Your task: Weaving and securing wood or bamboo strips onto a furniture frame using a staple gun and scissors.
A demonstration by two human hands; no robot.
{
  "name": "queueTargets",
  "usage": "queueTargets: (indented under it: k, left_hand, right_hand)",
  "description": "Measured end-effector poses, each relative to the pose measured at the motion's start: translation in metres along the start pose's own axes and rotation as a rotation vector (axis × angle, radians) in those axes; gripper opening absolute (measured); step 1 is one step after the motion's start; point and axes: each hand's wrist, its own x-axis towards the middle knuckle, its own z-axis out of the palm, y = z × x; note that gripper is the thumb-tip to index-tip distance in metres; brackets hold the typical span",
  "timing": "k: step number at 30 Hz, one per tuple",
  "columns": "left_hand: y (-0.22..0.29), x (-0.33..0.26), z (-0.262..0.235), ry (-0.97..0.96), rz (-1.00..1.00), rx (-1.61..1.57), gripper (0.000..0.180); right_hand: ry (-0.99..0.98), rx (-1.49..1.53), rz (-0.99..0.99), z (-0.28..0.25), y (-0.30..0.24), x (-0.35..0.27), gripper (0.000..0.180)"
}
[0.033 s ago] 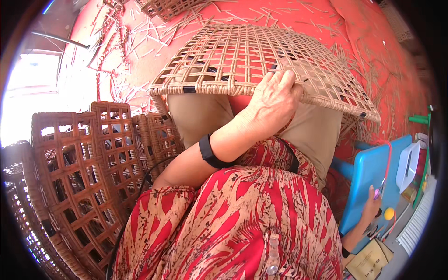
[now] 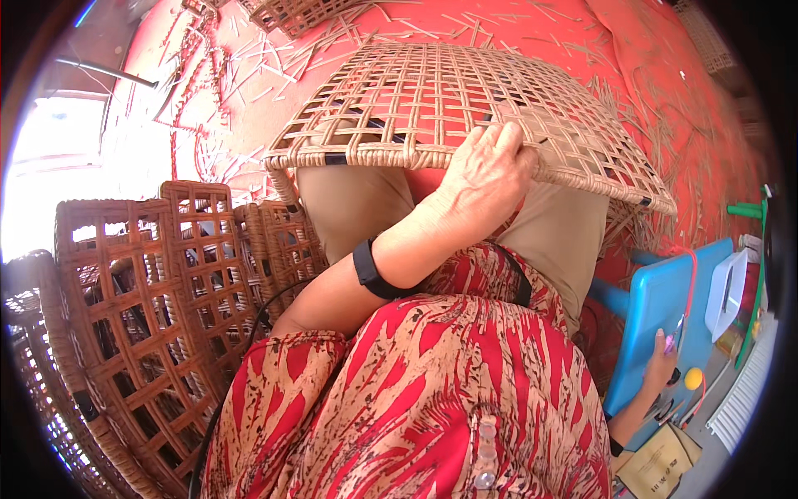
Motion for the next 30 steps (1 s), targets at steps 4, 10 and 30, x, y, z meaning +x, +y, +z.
queueTargets:
  k: [4, 10, 30]
  left_hand:
    - [-0.002, 0.003, -0.019, 0.042, -0.034, 0.052, 0.04]
    - [-0.012, -0.02, -0.055, 0.069, -0.119, 0.155, 0.024]
    - [-0.014, -0.05, -0.058, 0.076, -0.171, 0.138, 0.037]
  right_hand:
    - [-0.038, 0.005, 0.113, 0.015, 0.009, 0.018, 0.065]
    - [0.446, -0.272, -0.096, -0.015, -0.032, -0.02, 0.074]
    - [0.101, 0.461, -1.304, 0.098, -0.364, -0.06, 0.036]
